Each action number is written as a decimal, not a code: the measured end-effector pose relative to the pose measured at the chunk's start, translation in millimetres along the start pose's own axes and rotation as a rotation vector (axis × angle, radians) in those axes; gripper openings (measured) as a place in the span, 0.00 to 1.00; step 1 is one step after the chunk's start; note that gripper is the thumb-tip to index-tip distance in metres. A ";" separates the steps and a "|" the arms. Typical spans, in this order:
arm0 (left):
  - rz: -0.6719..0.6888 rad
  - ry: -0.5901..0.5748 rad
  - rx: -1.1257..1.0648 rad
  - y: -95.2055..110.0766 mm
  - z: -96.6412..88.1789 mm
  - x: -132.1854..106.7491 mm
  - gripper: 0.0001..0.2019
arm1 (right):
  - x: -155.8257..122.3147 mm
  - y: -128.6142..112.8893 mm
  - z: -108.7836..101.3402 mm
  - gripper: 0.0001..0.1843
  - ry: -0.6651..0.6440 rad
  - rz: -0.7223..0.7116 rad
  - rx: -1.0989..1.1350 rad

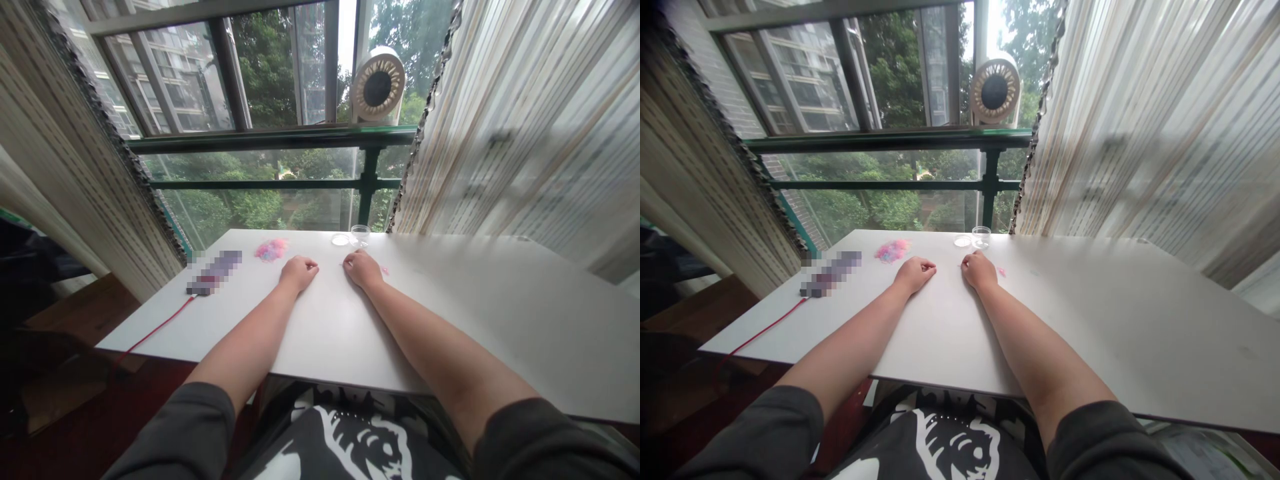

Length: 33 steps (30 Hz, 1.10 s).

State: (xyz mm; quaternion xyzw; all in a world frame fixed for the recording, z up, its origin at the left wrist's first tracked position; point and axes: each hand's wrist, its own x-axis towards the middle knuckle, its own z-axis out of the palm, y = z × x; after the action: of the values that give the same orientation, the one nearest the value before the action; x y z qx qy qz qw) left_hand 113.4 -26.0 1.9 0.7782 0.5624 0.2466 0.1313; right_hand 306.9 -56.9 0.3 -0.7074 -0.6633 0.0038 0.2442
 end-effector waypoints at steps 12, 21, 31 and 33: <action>-0.071 0.040 -0.033 -5.5 -4.3 5.8 0.11 | -5.6 -1.5 -3.9 0.13 -0.008 -0.032 0.025; -0.059 0.052 -0.066 -7.9 -3.1 5.1 0.13 | -6.5 -0.1 -5.7 0.12 0.008 -0.017 0.115; -0.073 0.044 -0.114 -10.9 -6.1 6.0 0.14 | -2.4 8.2 -2.2 0.13 0.137 0.021 0.298; -0.066 0.034 -0.133 -10.4 -7.5 4.3 0.15 | -3.5 8.8 -3.1 0.13 0.133 0.028 0.328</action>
State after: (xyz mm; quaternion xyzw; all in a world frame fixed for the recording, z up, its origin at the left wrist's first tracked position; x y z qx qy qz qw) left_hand 102.1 -19.0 4.2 0.7445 0.5722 0.2925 0.1813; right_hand 315.7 -61.3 -1.2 -0.6658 -0.6264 0.0684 0.3997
